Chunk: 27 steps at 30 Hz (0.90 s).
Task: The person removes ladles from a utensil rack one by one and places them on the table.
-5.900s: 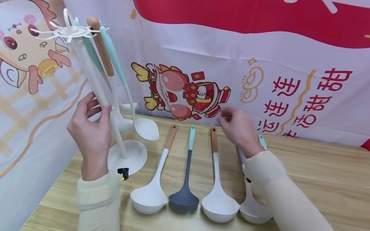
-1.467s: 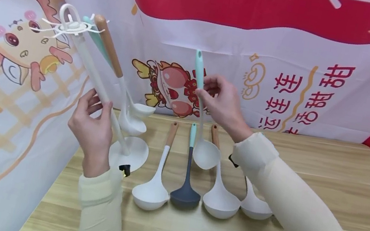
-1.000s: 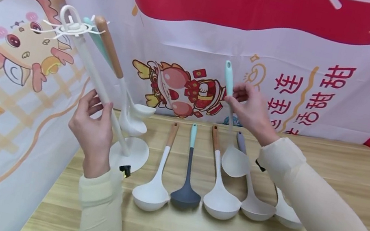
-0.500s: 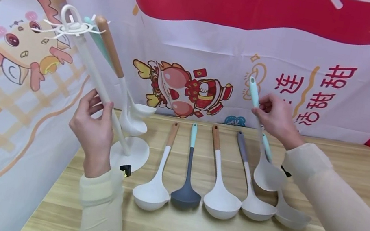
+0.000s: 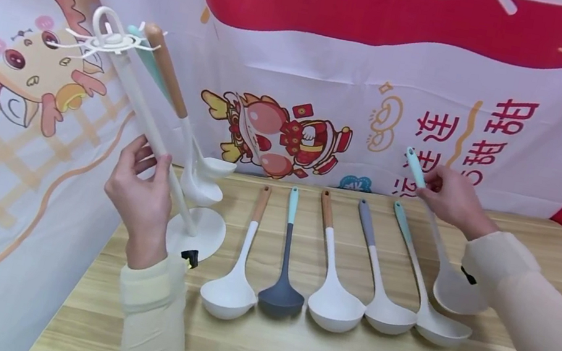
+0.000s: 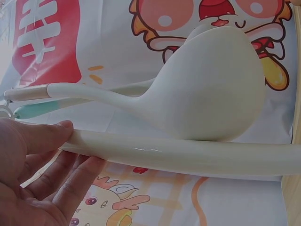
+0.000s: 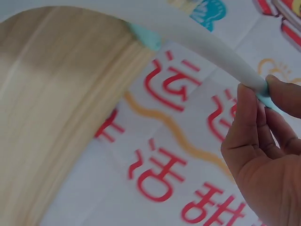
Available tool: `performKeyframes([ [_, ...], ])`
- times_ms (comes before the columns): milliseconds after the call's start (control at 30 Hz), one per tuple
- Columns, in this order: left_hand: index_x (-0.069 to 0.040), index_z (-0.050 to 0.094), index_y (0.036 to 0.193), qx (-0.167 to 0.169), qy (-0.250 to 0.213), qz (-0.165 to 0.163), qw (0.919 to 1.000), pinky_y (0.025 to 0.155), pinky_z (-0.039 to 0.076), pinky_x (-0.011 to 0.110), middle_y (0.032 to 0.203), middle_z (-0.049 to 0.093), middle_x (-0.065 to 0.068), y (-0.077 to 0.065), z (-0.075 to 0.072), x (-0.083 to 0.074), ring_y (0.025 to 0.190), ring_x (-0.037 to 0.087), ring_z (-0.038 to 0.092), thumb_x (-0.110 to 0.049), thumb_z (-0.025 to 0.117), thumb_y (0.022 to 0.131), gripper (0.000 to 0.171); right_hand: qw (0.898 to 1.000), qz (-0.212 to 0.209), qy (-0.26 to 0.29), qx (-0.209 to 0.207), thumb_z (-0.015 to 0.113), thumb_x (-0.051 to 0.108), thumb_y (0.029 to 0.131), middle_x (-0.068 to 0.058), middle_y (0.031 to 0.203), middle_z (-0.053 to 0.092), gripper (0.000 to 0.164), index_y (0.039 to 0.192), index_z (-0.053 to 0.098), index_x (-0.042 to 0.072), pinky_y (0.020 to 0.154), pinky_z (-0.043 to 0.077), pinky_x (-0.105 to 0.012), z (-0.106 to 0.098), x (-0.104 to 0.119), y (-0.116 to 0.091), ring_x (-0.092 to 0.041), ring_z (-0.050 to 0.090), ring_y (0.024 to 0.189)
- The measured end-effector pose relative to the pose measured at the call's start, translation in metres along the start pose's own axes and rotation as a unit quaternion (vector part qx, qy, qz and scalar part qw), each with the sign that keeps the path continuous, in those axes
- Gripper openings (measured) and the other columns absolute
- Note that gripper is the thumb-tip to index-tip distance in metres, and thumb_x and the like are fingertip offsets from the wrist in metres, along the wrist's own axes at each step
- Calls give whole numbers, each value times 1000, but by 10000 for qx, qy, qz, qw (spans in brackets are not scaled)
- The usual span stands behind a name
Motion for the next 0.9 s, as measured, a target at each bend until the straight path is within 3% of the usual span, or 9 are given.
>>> performKeyframes([
  [167, -8, 76, 128, 3, 4, -22, 10000, 79, 58, 7, 112, 81, 11, 0, 0, 1, 94, 24, 79, -11, 79, 94, 34, 9998, -20, -165, 123, 71, 11, 98, -24, 100, 62, 25, 114, 64, -8, 68, 49, -36, 0, -28, 2, -34, 55, 88],
  [467, -7, 75, 128, 36, -75, -24, 10000, 79, 58, 7, 112, 81, 13, 0, 4, -1, 95, 25, 79, -9, 78, 94, 34, 9960, 181, -461, 748, 71, 8, 96, -25, 94, 64, 27, 110, 63, -13, 61, 53, -32, 5, -70, -2, -30, 60, 79],
  [900, -7, 76, 126, -18, -73, -21, 10000, 78, 57, 5, 111, 81, 11, 2, 2, -1, 93, 24, 79, -9, 79, 93, 33, 9879, 339, -474, 1436, 70, 7, 95, -14, 81, 59, 19, 97, 59, -9, 58, 58, -32, 21, -89, -17, -22, 60, 69],
])
Point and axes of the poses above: each hand's wrist, its own y-axis towards the middle knuckle, its own z-axis out of the palm, x = y × z, the point moved 10 cm from there along y, towards the middle knuckle
